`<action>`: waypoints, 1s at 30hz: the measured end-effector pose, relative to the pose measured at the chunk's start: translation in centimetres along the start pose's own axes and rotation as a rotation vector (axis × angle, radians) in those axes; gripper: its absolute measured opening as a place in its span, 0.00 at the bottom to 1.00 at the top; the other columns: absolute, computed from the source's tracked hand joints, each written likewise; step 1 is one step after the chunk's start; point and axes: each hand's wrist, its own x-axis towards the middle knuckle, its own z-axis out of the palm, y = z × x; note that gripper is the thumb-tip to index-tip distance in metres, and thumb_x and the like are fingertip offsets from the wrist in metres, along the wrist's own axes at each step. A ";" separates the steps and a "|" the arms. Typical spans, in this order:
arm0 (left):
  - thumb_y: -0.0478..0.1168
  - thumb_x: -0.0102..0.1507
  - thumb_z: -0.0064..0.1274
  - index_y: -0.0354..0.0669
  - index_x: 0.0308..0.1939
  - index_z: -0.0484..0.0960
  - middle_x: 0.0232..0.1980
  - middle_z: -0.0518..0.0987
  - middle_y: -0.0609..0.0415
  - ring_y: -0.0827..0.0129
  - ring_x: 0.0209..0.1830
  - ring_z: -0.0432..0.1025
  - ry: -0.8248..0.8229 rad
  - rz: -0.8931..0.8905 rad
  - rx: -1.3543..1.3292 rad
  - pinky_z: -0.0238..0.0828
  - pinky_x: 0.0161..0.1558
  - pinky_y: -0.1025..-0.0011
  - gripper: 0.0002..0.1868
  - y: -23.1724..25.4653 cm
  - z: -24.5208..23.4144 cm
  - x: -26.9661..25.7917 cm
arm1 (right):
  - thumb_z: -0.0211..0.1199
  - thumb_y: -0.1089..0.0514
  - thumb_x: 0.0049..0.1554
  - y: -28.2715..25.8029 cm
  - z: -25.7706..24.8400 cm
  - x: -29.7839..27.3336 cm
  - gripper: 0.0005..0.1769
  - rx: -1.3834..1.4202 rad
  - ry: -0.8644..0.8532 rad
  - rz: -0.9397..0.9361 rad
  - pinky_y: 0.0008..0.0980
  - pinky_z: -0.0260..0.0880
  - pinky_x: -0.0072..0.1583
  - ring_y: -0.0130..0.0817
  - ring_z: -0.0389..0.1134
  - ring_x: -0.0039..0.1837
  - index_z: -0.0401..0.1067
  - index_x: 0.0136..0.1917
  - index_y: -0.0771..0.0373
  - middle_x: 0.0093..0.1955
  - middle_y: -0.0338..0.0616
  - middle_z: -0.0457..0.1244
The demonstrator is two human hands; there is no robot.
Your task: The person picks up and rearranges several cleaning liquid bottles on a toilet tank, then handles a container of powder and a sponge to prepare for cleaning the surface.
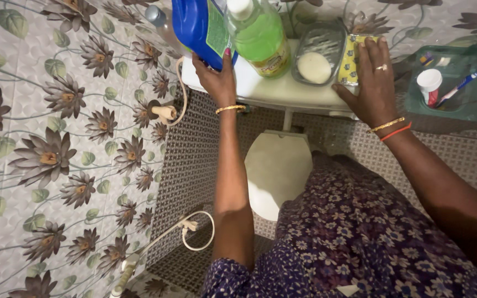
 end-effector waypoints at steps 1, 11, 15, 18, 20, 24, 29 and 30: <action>0.43 0.57 0.72 0.27 0.70 0.64 0.59 0.76 0.37 0.52 0.56 0.74 0.000 0.000 0.001 0.70 0.59 0.60 0.45 0.0 0.0 0.0 | 0.79 0.49 0.56 0.0 0.0 0.0 0.55 0.005 0.001 -0.002 0.59 0.48 0.83 0.69 0.42 0.86 0.52 0.82 0.75 0.83 0.68 0.48; 0.34 0.59 0.68 0.27 0.69 0.63 0.57 0.74 0.39 0.61 0.51 0.74 -0.130 -0.053 -0.118 0.74 0.53 0.64 0.39 2.1 0.1 -3.2 | 0.81 0.51 0.54 0.2 0.5 0.0 0.54 -0.011 0.014 0.005 0.59 0.48 0.83 0.69 0.43 0.86 0.54 0.79 0.74 0.84 0.67 0.48; 0.35 0.60 0.66 0.29 0.71 0.60 0.60 0.70 0.40 0.62 0.53 0.73 -0.152 -0.088 -0.244 0.76 0.53 0.64 0.40 2.2 0.0 -4.1 | 0.81 0.51 0.53 0.1 0.5 0.1 0.53 -0.002 0.013 0.010 0.59 0.48 0.83 0.69 0.43 0.86 0.54 0.79 0.73 0.83 0.66 0.48; 0.32 0.60 0.66 0.33 0.71 0.63 0.59 0.73 0.42 0.60 0.53 0.74 -0.186 -0.101 -0.165 0.75 0.56 0.63 0.38 2.1 -0.7 -4.1 | 0.81 0.52 0.54 0.1 0.5 0.0 0.52 -0.012 0.005 0.015 0.60 0.48 0.83 0.69 0.43 0.86 0.54 0.78 0.73 0.82 0.66 0.48; 0.29 0.57 0.63 0.35 0.71 0.64 0.60 0.73 0.42 0.59 0.56 0.72 -0.204 -0.074 -0.131 0.74 0.56 0.63 0.39 2.0 -1.4 -4.0 | 0.81 0.52 0.54 0.0 0.5 0.0 0.51 -0.017 -0.005 0.015 0.60 0.48 0.83 0.69 0.43 0.86 0.54 0.78 0.74 0.81 0.66 0.48; 0.25 0.55 0.55 0.38 0.70 0.66 0.66 0.70 0.45 0.58 0.61 0.69 -0.158 -0.123 -0.245 0.70 0.57 0.63 0.38 1.1 -1.9 -3.4 | 0.81 0.52 0.54 0.0 0.4 0.1 0.53 -0.002 0.000 0.010 0.59 0.48 0.84 0.69 0.42 0.86 0.53 0.79 0.75 0.81 0.66 0.47; 0.30 0.57 0.55 0.38 0.67 0.69 0.60 0.73 0.46 0.57 0.53 0.71 -0.003 0.032 0.033 0.71 0.50 0.65 0.32 -2.2 -2.1 0.9 | 0.81 0.52 0.55 -0.1 0.3 0.0 0.53 -0.017 -0.021 0.016 0.58 0.46 0.85 0.69 0.41 0.87 0.52 0.79 0.78 0.81 0.67 0.47; 0.33 0.61 0.59 0.38 0.64 0.71 0.57 0.75 0.47 0.56 0.54 0.70 0.009 0.136 0.139 0.70 0.51 0.65 0.28 -2.6 -2.0 1.5 | 0.81 0.52 0.56 -0.1 0.3 0.0 0.53 -0.011 -0.021 0.017 0.58 0.46 0.85 0.69 0.41 0.87 0.52 0.79 0.78 0.81 0.67 0.47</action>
